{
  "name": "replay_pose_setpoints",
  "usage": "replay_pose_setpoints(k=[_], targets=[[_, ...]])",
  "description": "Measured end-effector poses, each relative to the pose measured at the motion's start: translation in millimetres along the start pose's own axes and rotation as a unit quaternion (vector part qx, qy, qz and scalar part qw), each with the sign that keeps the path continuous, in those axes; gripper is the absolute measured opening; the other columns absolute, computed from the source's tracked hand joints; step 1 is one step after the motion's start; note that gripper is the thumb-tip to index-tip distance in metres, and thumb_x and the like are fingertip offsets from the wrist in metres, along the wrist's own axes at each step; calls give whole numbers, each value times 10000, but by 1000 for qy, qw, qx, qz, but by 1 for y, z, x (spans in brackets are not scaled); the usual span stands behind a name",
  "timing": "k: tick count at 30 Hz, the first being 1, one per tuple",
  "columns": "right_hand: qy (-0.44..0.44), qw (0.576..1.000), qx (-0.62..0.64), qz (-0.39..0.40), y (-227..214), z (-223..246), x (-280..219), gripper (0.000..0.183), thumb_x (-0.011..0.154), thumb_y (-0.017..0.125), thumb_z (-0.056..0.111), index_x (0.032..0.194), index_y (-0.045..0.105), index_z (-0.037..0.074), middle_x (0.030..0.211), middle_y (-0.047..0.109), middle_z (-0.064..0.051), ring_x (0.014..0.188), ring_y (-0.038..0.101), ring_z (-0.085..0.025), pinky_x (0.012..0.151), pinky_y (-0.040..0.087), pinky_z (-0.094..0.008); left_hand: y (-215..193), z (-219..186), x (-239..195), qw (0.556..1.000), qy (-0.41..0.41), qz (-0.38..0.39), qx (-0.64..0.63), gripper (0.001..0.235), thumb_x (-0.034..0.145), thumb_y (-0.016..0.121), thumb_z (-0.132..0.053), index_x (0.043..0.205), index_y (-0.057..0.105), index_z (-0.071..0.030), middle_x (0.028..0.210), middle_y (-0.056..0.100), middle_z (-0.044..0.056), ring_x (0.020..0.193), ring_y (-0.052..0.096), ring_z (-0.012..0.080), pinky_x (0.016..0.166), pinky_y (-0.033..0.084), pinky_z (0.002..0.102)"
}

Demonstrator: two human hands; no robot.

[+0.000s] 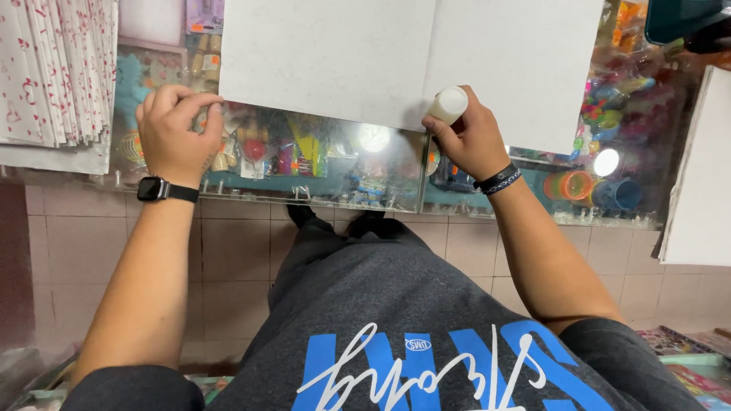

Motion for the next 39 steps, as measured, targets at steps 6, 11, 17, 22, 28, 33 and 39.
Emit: replay_pose_setpoints(k=[6, 11, 17, 22, 28, 33, 39], targets=[[44, 999, 0, 25, -20, -8, -9, 306, 1019, 686, 321, 1093, 509, 82, 888, 596, -29, 716, 558, -181, 616, 451, -317, -2, -8, 2, 999, 12, 20, 22, 123, 1008, 783, -119, 1088, 853, -184, 1033, 635, 32, 950, 607, 267, 865, 457, 424], [57, 998, 3, 23, -35, -18, -17, 309, 1021, 684, 324, 1103, 511, 81, 897, 640, -42, 731, 613, -183, 619, 484, -309, -1, -7, 1, 999, 12, 37, 13, 105, 1043, 780, -117, 1106, 858, -147, 1029, 618, 54, 956, 582, 276, 892, 464, 449], [71, 997, -7, 19, -52, -34, -27, 298, 1025, 685, 315, 1111, 521, 81, 898, 612, -41, 719, 577, -185, 609, 465, -315, -1, -5, -1, 999, -1, 44, 1, 95, 1061, 790, -101, 1108, 856, -151, 1037, 597, 49, 987, 572, 284, 960, 470, 464], [73, 997, -3, 12, -68, -46, -37, 300, 1032, 691, 313, 1105, 522, 76, 885, 614, -41, 712, 575, -174, 603, 464, -307, -1, -1, -4, 999, -8, 44, -4, 105, 1059, 813, -74, 1124, 863, -140, 1086, 608, 62, 1029, 587, 292, 990, 465, 470], [80, 996, -23, 3, -88, -67, -48, 315, 1031, 696, 325, 1083, 513, 75, 836, 570, -27, 685, 533, -174, 591, 423, -321, 2, 4, -8, 999, 2, 44, -12, 148, 1057, 811, -29, 1166, 861, -115, 1129, 618, 78, 1073, 610, 323, 1048, 458, 483], [82, 996, -24, -10, -106, -86, -58, 313, 1038, 696, 321, 1080, 509, 73, 869, 568, -36, 703, 533, -179, 602, 421, -323, 0, 2, -12, 998, 28, 43, 28, 148, 1090, 818, -38, 1203, 885, -107, 1142, 648, 101, 1064, 638, 335, 1026, 495, 466], [78, 997, 2, -15, -113, -99, -62, 328, 1039, 691, 339, 1098, 515, 68, 869, 573, -42, 699, 530, -175, 591, 417, -316, 0, -21, -9, 997, 74, -3, -22, 147, 1020, 774, 61, 1122, 873, 25, 1070, 632, 189, 1032, 630, 373, 939, 523, 476]])
Point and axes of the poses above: each hand's wrist, its own x-axis towards the middle knuckle, its own y-axis out of the palm, z = x × y, the point moved 10 cm from there along x, towards the middle knuckle
